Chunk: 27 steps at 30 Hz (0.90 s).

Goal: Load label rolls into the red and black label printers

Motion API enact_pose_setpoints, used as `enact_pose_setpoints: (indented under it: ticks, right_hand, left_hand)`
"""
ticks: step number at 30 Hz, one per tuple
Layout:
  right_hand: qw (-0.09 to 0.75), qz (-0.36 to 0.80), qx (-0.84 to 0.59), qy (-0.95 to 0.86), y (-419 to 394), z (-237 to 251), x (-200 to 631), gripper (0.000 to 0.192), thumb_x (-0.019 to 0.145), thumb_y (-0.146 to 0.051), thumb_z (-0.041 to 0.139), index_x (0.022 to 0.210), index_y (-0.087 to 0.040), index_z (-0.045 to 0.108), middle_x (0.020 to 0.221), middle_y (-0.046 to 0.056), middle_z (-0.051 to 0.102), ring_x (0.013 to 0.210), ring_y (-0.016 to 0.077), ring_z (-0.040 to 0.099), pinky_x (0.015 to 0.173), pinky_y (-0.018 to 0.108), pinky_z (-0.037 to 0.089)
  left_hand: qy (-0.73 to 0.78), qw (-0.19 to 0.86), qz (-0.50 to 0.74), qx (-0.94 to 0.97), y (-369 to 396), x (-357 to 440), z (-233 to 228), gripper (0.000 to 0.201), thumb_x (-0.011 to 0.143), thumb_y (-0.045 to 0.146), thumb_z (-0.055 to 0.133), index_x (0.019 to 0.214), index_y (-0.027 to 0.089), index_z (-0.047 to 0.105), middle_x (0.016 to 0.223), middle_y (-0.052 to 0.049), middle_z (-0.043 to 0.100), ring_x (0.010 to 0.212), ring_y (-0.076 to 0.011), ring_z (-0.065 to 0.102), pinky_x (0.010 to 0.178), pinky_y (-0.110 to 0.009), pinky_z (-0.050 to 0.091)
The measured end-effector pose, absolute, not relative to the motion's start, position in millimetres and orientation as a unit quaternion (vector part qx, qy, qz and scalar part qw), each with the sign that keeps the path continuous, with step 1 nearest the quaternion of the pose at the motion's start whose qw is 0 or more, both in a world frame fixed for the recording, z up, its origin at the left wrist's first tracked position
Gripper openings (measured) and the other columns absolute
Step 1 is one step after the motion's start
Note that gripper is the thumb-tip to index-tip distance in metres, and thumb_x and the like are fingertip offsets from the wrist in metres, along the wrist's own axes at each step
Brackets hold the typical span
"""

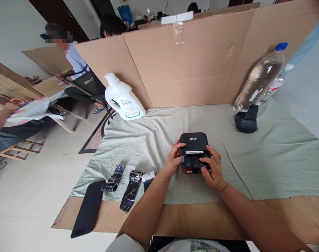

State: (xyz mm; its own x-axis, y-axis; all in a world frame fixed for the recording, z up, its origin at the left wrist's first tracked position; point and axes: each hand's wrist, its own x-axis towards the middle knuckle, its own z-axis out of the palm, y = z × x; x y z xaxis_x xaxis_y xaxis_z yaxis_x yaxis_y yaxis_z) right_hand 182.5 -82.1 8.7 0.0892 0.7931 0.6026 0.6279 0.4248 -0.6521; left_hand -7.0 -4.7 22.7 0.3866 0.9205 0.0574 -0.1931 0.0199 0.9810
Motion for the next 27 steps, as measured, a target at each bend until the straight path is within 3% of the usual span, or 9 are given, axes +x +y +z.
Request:
enact_pose_setpoints:
  ticks: [6,13,15,20,24,27]
  right_hand:
    - [0.521,0.077,-0.508,-0.682,-82.6,9.5,181.1,0.049,0.087,-0.028,0.049,0.136,-0.032,0.044,0.155,0.006,0.031,0.139,0.0328,0.035,0.11,0.061,0.033]
    - [0.526,0.104,-0.516,-0.668,-82.9,4.7,179.9,0.064,0.09,-0.035,0.047,0.15,-0.027,0.025,0.16,0.009,0.02,0.147,0.0339,0.024,0.115,0.061,0.028]
    - [0.517,0.125,-0.517,-0.671,-81.9,3.1,182.4,0.065,0.092,-0.042,0.043,0.152,-0.025,0.022,0.157,0.011,0.029,0.145,0.0332,0.028,0.115,0.06,0.029]
    - [0.544,0.162,-0.467,-0.678,-77.4,-0.3,191.4,0.07,0.092,-0.066,0.029,0.15,-0.025,0.029,0.143,0.011,0.048,0.138,0.0332,0.036,0.114,0.058,0.031]
    - [0.548,0.185,-0.476,-0.662,-74.1,-4.3,195.1,0.074,0.09,-0.072,0.023,0.147,-0.025,0.032,0.136,0.012,0.052,0.134,0.0326,0.041,0.113,0.057,0.034]
    - [0.554,0.183,-0.474,-0.66,-72.5,-7.4,196.1,0.071,0.091,-0.07,0.023,0.145,-0.024,0.035,0.134,0.012,0.054,0.134,0.0322,0.041,0.113,0.057,0.034]
  left_hand:
    - [0.326,0.646,0.439,0.533,-5.8,-0.9,23.5,0.078,0.067,0.016,0.056,0.142,0.03,0.038,0.15,-0.005,0.043,0.135,-0.0262,0.042,0.106,-0.039,0.04]
    - [0.328,0.629,0.47,0.525,-5.7,2.4,21.6,0.09,0.068,0.015,0.06,0.149,0.033,0.023,0.16,-0.004,0.025,0.144,-0.0244,0.029,0.109,-0.038,0.036]
    - [0.332,0.635,0.472,0.514,-5.6,2.3,21.2,0.087,0.067,0.017,0.06,0.147,0.032,0.027,0.16,-0.004,0.026,0.143,-0.0243,0.031,0.109,-0.038,0.037]
    - [0.352,0.656,0.455,0.489,-9.1,-0.7,25.0,0.063,0.071,0.027,0.058,0.132,0.024,0.047,0.142,-0.008,0.051,0.131,-0.0269,0.045,0.105,-0.042,0.039]
    - [0.458,0.458,0.497,0.577,-8.6,-1.1,40.6,0.032,0.08,0.031,0.058,0.112,0.024,0.062,0.124,-0.006,0.061,0.123,-0.0253,0.05,0.105,-0.04,0.037]
    - [0.466,0.343,0.431,0.692,2.9,6.8,61.0,0.02,0.085,0.027,0.054,0.1,0.023,0.068,0.107,-0.006,0.069,0.107,-0.0241,0.06,0.1,-0.039,0.041]
